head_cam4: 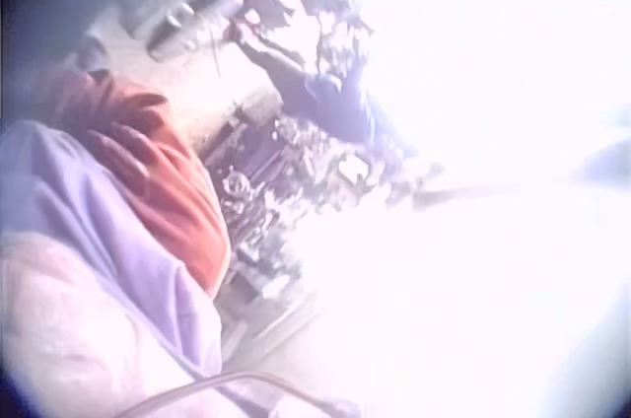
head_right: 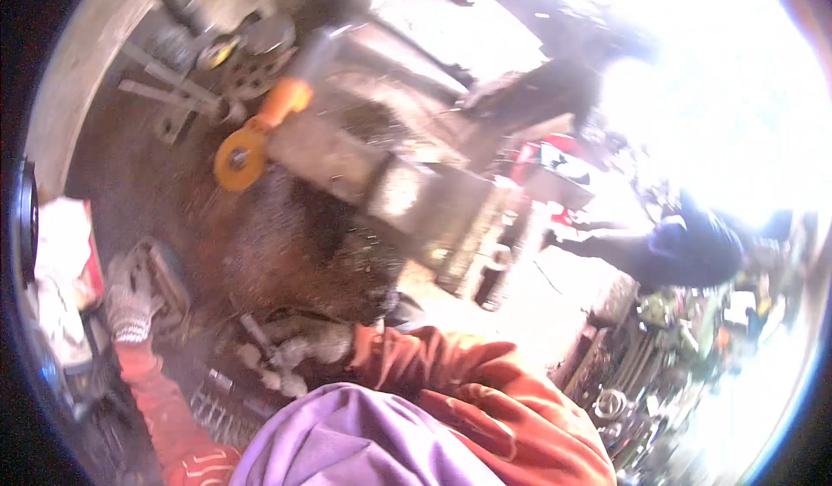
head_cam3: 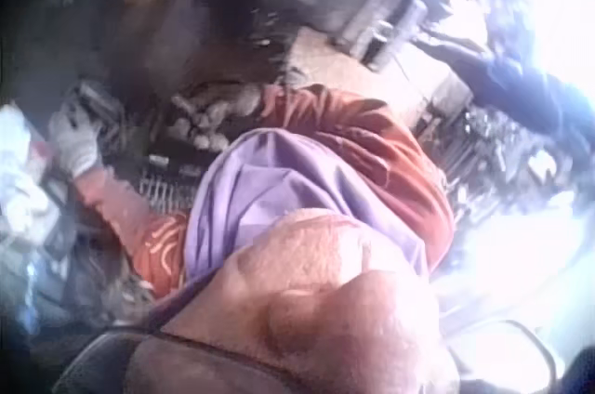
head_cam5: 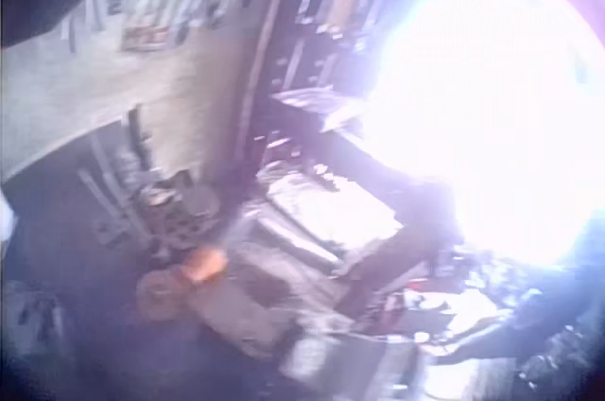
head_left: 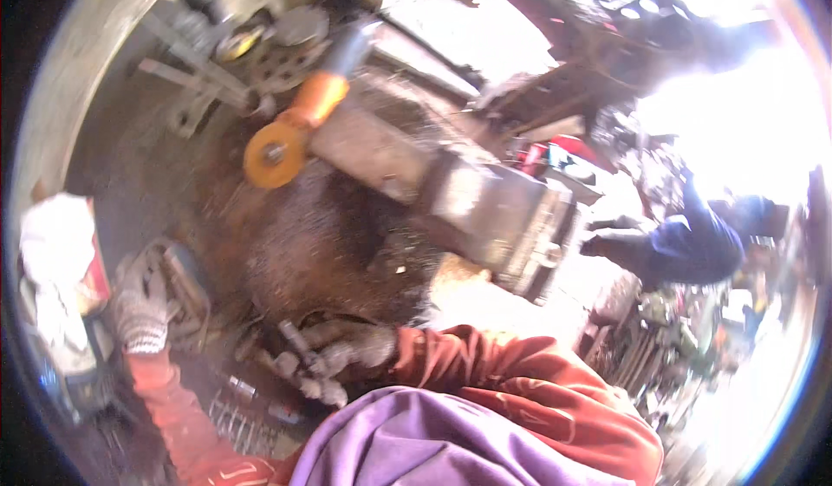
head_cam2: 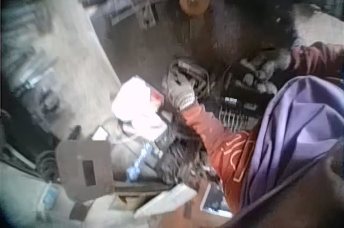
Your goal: The person selects metal tap pieces from containers on a workbench, holds them, and walks across the workshop. The person then returns to the workbench, empties metal pieces from a container onto the table, and sorts through them by hand.
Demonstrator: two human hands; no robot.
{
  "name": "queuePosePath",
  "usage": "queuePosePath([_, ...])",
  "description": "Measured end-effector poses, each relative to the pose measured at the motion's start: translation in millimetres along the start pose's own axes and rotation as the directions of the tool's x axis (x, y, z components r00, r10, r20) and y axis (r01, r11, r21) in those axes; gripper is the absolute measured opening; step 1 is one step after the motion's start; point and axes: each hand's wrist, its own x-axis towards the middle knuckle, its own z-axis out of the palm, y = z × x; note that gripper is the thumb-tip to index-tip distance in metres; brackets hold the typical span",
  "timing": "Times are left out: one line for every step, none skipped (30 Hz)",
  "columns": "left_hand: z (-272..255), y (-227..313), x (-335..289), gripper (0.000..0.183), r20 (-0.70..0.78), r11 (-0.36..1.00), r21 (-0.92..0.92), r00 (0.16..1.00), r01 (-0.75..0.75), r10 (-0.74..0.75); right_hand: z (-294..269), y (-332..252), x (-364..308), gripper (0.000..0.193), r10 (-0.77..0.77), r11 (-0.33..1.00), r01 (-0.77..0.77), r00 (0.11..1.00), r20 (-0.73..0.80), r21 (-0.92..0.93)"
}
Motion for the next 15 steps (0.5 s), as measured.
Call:
queuePosePath([18.6, -27.5, 2.0, 0.037, -0.062, 0.998, 0.014, 0.996, -0.069, 0.07, -1.0, 2.9, -0.5, 0.047, -0.05, 0.998, 0.049, 0.999, -0.014, -0.036])
queuePosePath([41.1, -54.1, 14.3, 0.038, -0.126, 0.992, 0.033, 0.984, -0.121, 0.124, -6.2, 7.6, 4.3, 0.041, -0.163, 0.964, 0.144, 0.984, -0.068, -0.224])
queuePosePath([37.4, -32.6, 24.9, 0.038, 0.042, 0.932, -0.332, 0.989, 0.147, -0.141, -12.4, 11.1, 5.7, 0.035, -0.287, 0.888, 0.223, 0.952, -0.107, -0.403])
queuePosePath([30.2, -15.8, 27.9, 0.04, 0.305, 0.689, -0.575, 0.897, 0.441, -0.319, -17.1, 16.6, 3.9, 0.035, -0.318, 0.873, 0.247, 0.942, -0.107, -0.42])
queuePosePath([38.0, -30.5, 39.6, 0.041, 0.357, 0.631, -0.625, 0.887, 0.46, -0.293, -18.0, 24.9, 3.4, 0.043, -0.316, 0.924, 0.283, 0.944, -0.096, -0.256])
queuePosePath([43.9, -46.4, 38.6, 0.041, 0.343, 0.642, -0.629, 0.898, 0.439, -0.278, -19.3, 30.0, 3.6, 0.052, -0.312, 0.949, 0.305, 0.947, -0.078, -0.084])
queuePosePath([39.7, -35.7, 37.0, 0.04, 0.293, 0.661, -0.653, 0.928, 0.37, -0.23, -20.3, 25.4, 4.6, 0.035, -0.298, 0.936, 0.269, 0.949, -0.102, -0.226])
queuePosePath([36.8, -31.7, 36.7, 0.04, 0.263, 0.67, -0.667, 0.944, 0.326, -0.199, -18.3, 25.4, 2.6, 0.035, -0.317, 0.927, 0.287, 0.944, -0.093, -0.241])
queuePosePath([32.4, -28.3, 36.1, 0.039, 0.226, 0.679, -0.681, 0.96, 0.276, -0.164, -15.3, 26.5, 0.6, 0.035, -0.33, 0.921, 0.297, 0.939, -0.098, -0.252])
queuePosePath([30.3, -34.0, 27.0, 0.038, 0.134, 0.707, -0.689, 0.987, 0.159, -0.091, -12.7, 24.9, 0.0, 0.035, -0.316, 0.927, 0.283, 0.943, -0.107, -0.248])
queuePosePath([28.4, -40.9, 16.4, 0.036, 0.043, 0.728, -0.684, 0.999, 0.042, -0.018, -12.7, 23.6, 0.6, 0.035, -0.305, 0.93, 0.273, 0.947, -0.1, -0.246])
queuePosePath([26.6, -48.7, 4.7, 0.035, -0.045, 0.742, -0.666, 0.998, -0.07, 0.054, -13.7, 22.9, 2.1, 0.035, -0.278, 0.939, 0.262, 0.96, -0.041, -0.223])
queuePosePath([27.0, -61.6, -10.5, 0.03, -0.174, 0.686, -0.704, 0.981, -0.184, 0.084, -12.7, 24.7, 4.4, 0.035, -0.239, 0.95, 0.241, 0.97, 0.032, -0.201])
queuePosePath([13.6, -67.7, -23.0, 0.03, -0.182, 0.702, -0.693, 0.982, -0.162, 0.047, 5.8, 24.8, 4.5, 0.035, -0.201, 0.959, 0.207, 0.978, 0.049, -0.193])
queuePosePath([4.9, -70.6, -36.6, 0.029, -0.174, 0.684, -0.72, 0.985, -0.118, -0.013, 25.3, 26.0, -2.9, 0.033, -0.236, 0.968, 0.245, 0.964, -0.122, 0.059])
